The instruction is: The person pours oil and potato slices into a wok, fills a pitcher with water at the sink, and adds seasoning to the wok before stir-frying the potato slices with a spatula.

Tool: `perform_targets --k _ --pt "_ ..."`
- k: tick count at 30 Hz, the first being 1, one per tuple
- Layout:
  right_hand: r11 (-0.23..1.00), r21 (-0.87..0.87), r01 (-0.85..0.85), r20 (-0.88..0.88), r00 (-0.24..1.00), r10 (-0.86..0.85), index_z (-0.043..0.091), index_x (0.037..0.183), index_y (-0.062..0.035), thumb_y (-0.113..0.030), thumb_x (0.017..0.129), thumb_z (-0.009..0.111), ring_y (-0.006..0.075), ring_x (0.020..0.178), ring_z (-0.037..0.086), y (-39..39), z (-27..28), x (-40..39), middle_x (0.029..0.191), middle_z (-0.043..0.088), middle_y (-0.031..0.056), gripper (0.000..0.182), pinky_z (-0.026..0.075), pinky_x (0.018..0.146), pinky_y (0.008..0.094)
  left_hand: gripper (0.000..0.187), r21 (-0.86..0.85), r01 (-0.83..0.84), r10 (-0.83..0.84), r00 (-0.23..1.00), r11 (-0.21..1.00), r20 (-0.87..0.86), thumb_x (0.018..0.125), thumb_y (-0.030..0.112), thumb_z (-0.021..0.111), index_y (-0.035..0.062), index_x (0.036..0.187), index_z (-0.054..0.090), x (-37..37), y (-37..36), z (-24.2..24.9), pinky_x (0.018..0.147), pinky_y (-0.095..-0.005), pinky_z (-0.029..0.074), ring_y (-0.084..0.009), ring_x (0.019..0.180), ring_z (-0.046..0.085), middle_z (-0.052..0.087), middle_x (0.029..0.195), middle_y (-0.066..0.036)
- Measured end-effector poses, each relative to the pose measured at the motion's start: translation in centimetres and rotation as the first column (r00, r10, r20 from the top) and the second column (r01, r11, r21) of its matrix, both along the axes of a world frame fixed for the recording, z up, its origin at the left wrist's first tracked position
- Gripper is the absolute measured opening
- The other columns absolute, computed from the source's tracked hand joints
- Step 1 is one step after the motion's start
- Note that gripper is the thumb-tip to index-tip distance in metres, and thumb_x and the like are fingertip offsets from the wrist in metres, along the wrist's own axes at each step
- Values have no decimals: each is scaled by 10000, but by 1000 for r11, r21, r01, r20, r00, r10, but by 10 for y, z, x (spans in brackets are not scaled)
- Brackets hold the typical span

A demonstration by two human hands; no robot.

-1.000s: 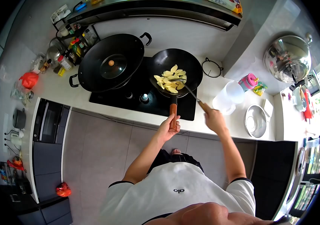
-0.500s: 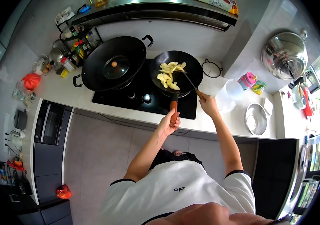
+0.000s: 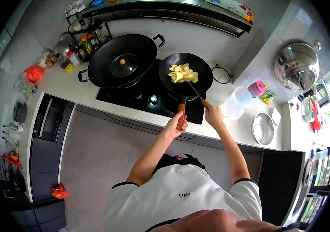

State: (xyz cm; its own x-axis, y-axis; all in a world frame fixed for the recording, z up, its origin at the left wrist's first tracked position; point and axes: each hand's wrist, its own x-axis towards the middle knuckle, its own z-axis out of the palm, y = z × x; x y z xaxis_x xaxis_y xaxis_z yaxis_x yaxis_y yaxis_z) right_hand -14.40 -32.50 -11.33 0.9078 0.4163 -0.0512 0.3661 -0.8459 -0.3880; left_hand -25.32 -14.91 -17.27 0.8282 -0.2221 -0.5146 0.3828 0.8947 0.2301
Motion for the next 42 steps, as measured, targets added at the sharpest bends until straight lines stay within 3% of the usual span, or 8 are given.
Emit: perform_targets --k 13,15,19,27,32,35,39,42 --pt "933 346 100 42 992 -122 571 1165 -15 -135 794 527 449 889 574 37 -29 47 861 590 306 392 478 786 432 330 8 6 -6 1000 1000 7 908 372 557 49 943 503 1 2 -1 448 -193 401 -106 550 489 499 670 -23" --pt "943 326 -61 204 979 -7 580 1184 -50 -143 810 538 378 659 626 27 -47 43 697 625 224 388 503 620 399 328 11 6 -7 1000 1000 21 907 371 558 50 943 502 3 3 -2 448 -193 402 -106 551 490 499 672 -23" --pt "840 471 269 -326 938 -117 598 1200 -99 -148 844 538 74 398 422 -2 -8 15 569 462 2 365 346 349 250 322 28 15 -16 1000 999 17 907 366 558 52 942 500 1 3 -1 449 -194 399 -107 553 490 497 674 -23" --pt "855 439 276 -472 880 -42 556 1243 -41 -167 820 535 112 420 490 -10 6 -21 590 543 43 441 395 378 276 328 41 11 -11 1000 999 10 889 358 585 41 939 515 1 3 -2 447 -187 399 -104 548 479 495 682 -28" --pt "868 452 206 -204 971 -124 555 1246 -60 -138 838 525 98 401 460 -13 -29 0 555 484 11 416 376 366 264 319 38 21 -21 1000 999 -1 903 371 561 57 939 518 1 2 -2 454 -193 405 -110 560 492 493 679 -22" --pt "845 422 328 -441 889 -125 609 1007 -21 -140 803 539 208 534 576 4 8 -31 600 566 145 246 443 542 365 323 24 24 -24 1000 999 8 902 374 563 56 943 523 2 3 -6 455 -194 407 -111 563 496 496 678 -24" --pt "838 504 208 -202 972 -120 615 1104 -18 -153 807 556 170 481 566 1 -19 -25 573 554 116 332 454 498 318 329 28 14 -15 1000 999 19 900 374 568 52 944 523 0 3 -8 453 -196 414 -113 563 500 496 678 -26" --pt "800 498 333 -343 924 -171 599 1158 -21 -144 810 546 164 455 559 1 -13 -15 563 566 100 373 435 447 311 331 34 12 -13 1000 999 19 898 373 571 49 943 523 1 2 -8 452 -198 421 -114 561 504 496 676 -27"
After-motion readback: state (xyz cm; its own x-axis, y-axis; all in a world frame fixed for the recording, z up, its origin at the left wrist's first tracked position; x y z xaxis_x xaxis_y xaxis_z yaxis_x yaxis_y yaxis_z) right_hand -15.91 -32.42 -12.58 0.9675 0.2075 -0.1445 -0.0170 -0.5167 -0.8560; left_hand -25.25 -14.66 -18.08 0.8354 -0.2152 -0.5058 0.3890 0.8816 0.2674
